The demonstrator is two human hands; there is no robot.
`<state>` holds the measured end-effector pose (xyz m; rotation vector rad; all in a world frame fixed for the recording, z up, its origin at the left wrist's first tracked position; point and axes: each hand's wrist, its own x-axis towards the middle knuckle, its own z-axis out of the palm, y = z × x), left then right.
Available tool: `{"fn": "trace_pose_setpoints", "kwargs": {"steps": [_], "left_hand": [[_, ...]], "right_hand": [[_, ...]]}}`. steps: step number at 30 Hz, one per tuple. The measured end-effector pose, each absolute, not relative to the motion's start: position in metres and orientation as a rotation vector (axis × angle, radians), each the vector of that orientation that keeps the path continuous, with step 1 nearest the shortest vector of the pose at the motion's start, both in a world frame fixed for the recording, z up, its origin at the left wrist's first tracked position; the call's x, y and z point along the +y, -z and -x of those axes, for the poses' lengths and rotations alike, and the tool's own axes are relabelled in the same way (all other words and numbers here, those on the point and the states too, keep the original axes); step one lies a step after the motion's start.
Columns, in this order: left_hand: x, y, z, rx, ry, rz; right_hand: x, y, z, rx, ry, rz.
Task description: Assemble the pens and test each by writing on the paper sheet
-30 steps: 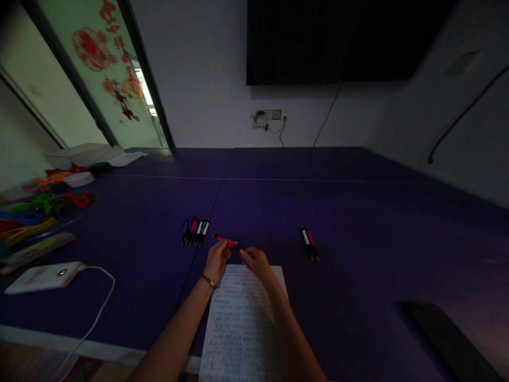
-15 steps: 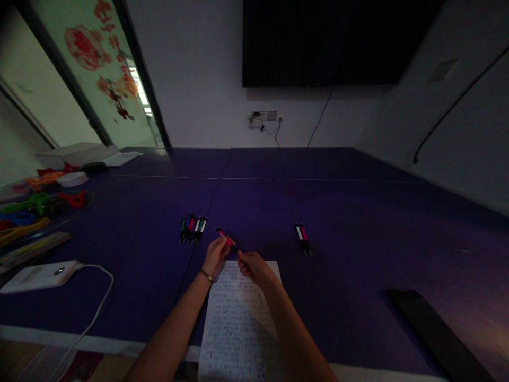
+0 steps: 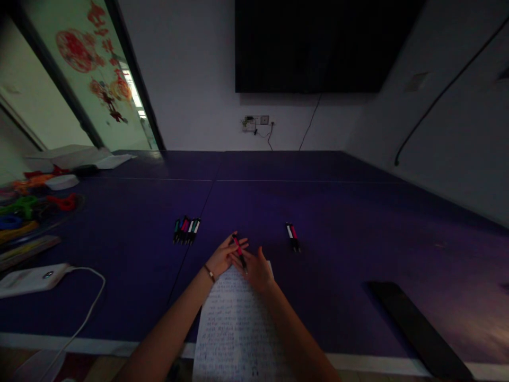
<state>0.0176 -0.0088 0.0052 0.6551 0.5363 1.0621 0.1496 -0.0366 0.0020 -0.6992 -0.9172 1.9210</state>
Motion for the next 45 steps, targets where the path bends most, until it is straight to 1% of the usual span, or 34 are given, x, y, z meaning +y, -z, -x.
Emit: {"fn": "trace_pose_setpoints", "kwargs": {"steps": [11,19,27,41,45], "left_hand": [[-0.007,0.001,-0.012,0.531,-1.004,-0.609],[-0.009,-0.003,-0.012,0.572,-1.009,-0.635],[-0.011,-0.004,-0.019,0.701,-1.096,-0.762],[-0.011,-0.004,-0.019,0.654,-1.094,-0.714],[-0.013,-0.005,-0.019,0.6,-1.069,-0.723]], "right_hand": [[-0.046,-0.003,-0.141,-0.81,-2.036,0.521],[-0.045,-0.001,-0.142,-0.691,-2.132,0.494],[-0.047,-0.001,-0.142,-0.662,-2.119,0.487],[-0.047,-0.007,-0.14,-0.662,-2.099,0.535],[-0.048,0.0,-0.137,-0.716,-2.008,0.571]]}}
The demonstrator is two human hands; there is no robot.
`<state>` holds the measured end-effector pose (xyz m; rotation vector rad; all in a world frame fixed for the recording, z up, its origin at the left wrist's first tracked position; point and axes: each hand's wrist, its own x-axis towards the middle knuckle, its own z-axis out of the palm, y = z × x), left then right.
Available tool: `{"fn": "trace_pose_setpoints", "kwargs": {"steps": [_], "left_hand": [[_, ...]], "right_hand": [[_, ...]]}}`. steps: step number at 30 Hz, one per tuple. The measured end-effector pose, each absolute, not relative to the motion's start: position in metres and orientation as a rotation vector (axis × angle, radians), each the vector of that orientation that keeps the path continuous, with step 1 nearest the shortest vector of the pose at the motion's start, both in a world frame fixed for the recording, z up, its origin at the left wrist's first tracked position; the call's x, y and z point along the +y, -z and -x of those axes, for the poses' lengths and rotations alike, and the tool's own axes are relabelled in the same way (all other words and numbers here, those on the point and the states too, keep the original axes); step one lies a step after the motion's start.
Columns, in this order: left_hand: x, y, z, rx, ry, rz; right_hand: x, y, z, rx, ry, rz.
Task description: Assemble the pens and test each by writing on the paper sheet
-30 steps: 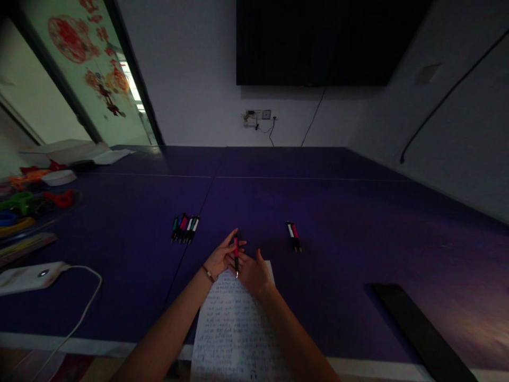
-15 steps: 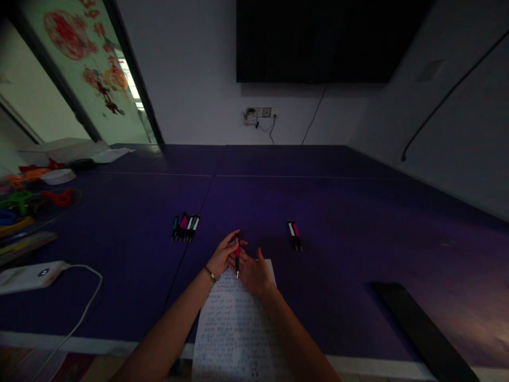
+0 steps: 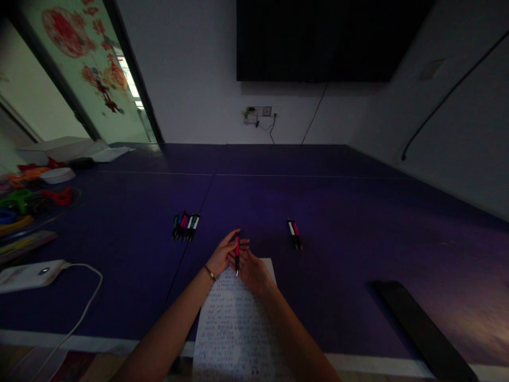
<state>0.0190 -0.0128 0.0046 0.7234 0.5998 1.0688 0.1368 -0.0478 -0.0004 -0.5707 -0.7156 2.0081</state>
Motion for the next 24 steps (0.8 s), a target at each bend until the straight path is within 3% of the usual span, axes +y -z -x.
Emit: {"fn": "trace_pose_setpoints", "kwargs": {"steps": [6,10,16,24], "left_hand": [[-0.014,-0.01,-0.02,0.716,-1.196,-0.826],[-0.036,-0.035,-0.005,1.024,-1.314,-1.306],[-0.125,-0.048,0.015,1.226,-0.721,-2.387],[-0.185,-0.006,-0.004,1.364,-0.521,-2.698]], "right_hand": [[-0.047,0.006,-0.137,-0.733,-1.704,0.784],[-0.042,-0.006,-0.147,-0.609,-1.472,0.884],[-0.047,-0.037,-0.164,-0.707,-1.327,0.883],[-0.094,-0.056,-0.175,-1.029,-1.029,1.236]]}}
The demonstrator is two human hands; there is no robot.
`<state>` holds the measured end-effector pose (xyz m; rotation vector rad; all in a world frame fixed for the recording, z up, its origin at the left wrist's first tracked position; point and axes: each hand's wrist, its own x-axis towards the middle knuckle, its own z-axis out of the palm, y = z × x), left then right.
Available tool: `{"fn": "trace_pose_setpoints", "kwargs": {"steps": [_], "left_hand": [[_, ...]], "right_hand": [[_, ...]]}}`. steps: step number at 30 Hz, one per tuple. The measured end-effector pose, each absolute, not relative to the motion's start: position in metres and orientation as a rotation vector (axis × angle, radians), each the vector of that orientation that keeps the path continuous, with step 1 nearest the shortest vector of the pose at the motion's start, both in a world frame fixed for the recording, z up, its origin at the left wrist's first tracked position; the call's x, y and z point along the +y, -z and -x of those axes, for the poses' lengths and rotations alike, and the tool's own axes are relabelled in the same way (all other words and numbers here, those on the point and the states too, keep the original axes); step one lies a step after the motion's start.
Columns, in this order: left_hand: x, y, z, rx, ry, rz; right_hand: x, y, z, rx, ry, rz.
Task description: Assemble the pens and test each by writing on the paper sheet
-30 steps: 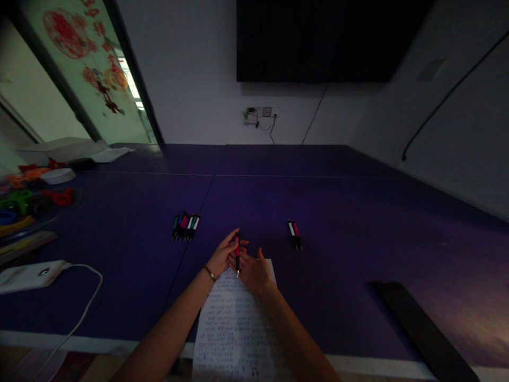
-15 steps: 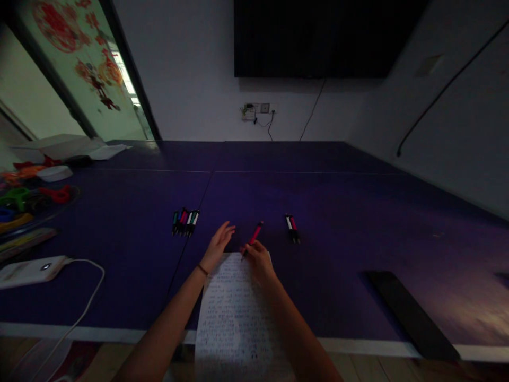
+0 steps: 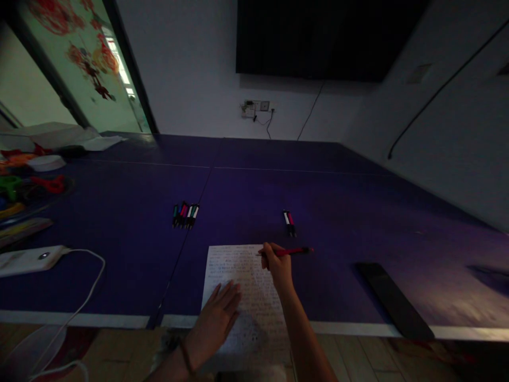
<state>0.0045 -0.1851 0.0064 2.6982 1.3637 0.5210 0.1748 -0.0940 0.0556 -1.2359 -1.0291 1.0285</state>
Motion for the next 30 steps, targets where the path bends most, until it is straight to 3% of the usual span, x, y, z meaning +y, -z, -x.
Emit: {"fn": "trace_pose_setpoints", "kwargs": {"steps": [8,14,30], "left_hand": [[-0.192,0.007,-0.011,1.437,-0.56,-2.715],[-0.192,0.011,-0.012,1.454,-0.615,-2.687],[-0.192,0.01,-0.013,1.44,-0.685,-2.656]], "right_hand": [[-0.102,-0.021,-0.163,-1.189,-0.938,1.435],[-0.093,0.007,-0.153,-1.304,-0.664,1.675],[-0.096,0.009,-0.15,-1.43,-0.45,1.82]]}}
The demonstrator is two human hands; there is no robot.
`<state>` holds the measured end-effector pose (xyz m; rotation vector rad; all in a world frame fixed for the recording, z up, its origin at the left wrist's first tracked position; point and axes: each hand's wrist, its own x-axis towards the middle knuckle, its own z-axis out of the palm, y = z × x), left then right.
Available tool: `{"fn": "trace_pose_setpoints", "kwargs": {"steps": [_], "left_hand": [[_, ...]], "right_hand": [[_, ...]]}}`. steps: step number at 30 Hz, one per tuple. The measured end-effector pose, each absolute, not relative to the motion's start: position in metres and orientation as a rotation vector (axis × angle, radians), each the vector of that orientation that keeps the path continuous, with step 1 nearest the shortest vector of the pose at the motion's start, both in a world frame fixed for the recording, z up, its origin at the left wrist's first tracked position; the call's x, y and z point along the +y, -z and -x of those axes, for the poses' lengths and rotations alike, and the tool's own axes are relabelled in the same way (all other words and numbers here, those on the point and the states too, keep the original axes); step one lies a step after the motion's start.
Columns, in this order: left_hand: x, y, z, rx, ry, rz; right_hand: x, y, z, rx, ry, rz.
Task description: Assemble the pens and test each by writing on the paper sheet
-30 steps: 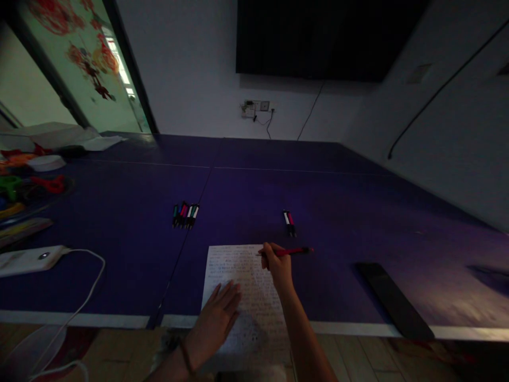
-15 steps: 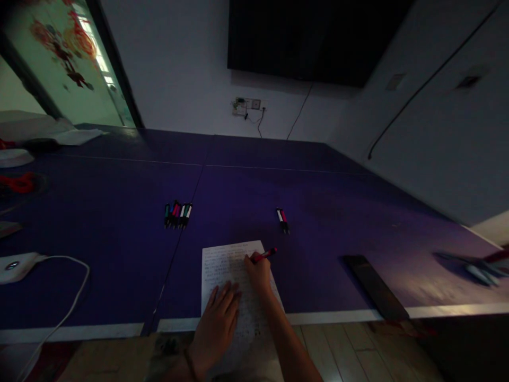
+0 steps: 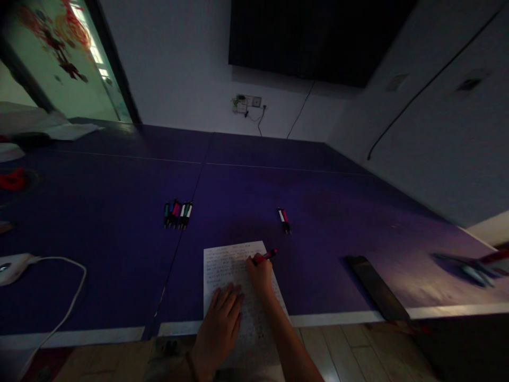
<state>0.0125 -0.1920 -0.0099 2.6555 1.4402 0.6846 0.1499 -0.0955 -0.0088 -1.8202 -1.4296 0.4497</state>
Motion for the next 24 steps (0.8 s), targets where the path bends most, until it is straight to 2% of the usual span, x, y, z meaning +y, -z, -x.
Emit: {"fn": "trace_pose_setpoints", "kwargs": {"steps": [6,12,17,24], "left_hand": [[-0.192,0.008,-0.012,1.427,-0.692,-2.66],[-0.192,0.007,-0.011,1.416,-0.665,-2.66],[-0.192,0.009,-0.01,1.411,-0.658,-2.677],[-0.191,0.01,-0.009,1.4,-0.653,-2.707]], "right_hand": [[-0.095,0.009,-0.149,-1.379,-0.472,1.765],[-0.09,0.0,-0.159,-1.143,-0.893,1.575],[-0.091,-0.003,-0.161,-1.231,-0.772,1.472],[-0.092,0.009,-0.156,-1.301,-0.631,1.62]]}}
